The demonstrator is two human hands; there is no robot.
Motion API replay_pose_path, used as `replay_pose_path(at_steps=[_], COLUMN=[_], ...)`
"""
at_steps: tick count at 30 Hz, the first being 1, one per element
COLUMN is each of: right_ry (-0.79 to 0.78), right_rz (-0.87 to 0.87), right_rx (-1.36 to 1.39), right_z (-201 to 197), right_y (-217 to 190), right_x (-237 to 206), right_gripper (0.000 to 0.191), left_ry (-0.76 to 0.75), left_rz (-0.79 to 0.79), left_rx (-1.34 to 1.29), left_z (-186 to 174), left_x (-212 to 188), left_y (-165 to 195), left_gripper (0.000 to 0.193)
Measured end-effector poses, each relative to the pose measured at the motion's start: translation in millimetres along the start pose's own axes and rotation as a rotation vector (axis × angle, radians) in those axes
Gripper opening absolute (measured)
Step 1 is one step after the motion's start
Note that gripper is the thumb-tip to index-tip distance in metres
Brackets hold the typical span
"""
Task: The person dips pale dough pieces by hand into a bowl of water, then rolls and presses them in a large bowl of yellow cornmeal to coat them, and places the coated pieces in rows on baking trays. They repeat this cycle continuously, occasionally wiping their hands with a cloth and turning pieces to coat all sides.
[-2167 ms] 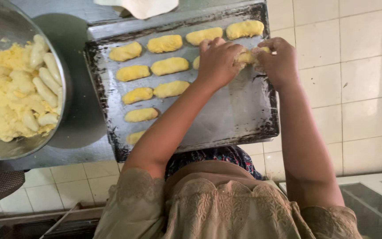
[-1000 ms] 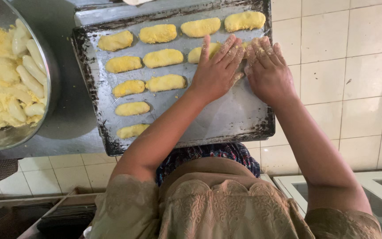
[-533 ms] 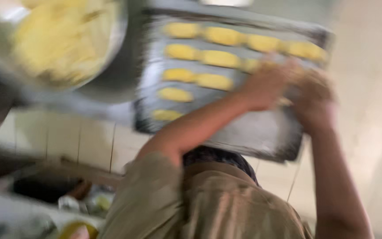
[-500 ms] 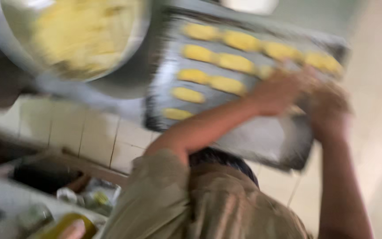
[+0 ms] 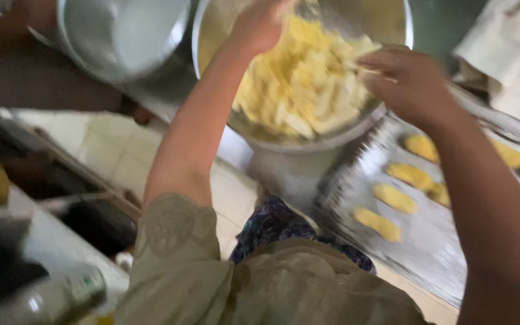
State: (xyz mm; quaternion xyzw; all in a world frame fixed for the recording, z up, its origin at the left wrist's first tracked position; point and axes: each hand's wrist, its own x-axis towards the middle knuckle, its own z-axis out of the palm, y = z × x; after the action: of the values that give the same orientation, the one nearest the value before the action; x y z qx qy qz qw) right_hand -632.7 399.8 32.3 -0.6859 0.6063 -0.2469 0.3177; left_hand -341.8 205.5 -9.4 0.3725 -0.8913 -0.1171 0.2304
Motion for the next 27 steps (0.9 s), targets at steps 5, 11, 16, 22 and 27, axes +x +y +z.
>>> replay_pose_path(at_steps=[5, 11, 16, 22, 27], right_ry=[-0.067, -0.53, -0.73, -0.741, -0.707], right_rz=[-0.043, 0.281, 0.412, 0.639, 0.479], right_rx=[-0.285, -0.532, -0.441, -0.248, -0.115], right_z=[87.3, 112.7, 118.9, 125.0, 98.0], right_y=[-5.4, -3.3, -39.9, -51.0, -33.4], right_x=[167.2, 218.2, 217.4, 215.7, 217.7], right_gripper=[0.038, 0.065, 0.091, 0.092, 0.085], left_ry=[-0.293, -0.312, -0.51, -0.44, -0.422], left_rz=[0.053, -0.133, -0.377, -0.274, -0.196], left_rx=[0.161, 0.02, -0.183, -0.262, -0.063], left_z=[18.0, 20.6, 21.9, 31.4, 29.0], left_x=[-2.7, -3.7, -4.7, 2.2, 6.1], left_y=[-55.9, -80.4, -93.4, -95.2, -78.5], left_gripper=[0.047, 0.029, 0.021, 0.033, 0.031])
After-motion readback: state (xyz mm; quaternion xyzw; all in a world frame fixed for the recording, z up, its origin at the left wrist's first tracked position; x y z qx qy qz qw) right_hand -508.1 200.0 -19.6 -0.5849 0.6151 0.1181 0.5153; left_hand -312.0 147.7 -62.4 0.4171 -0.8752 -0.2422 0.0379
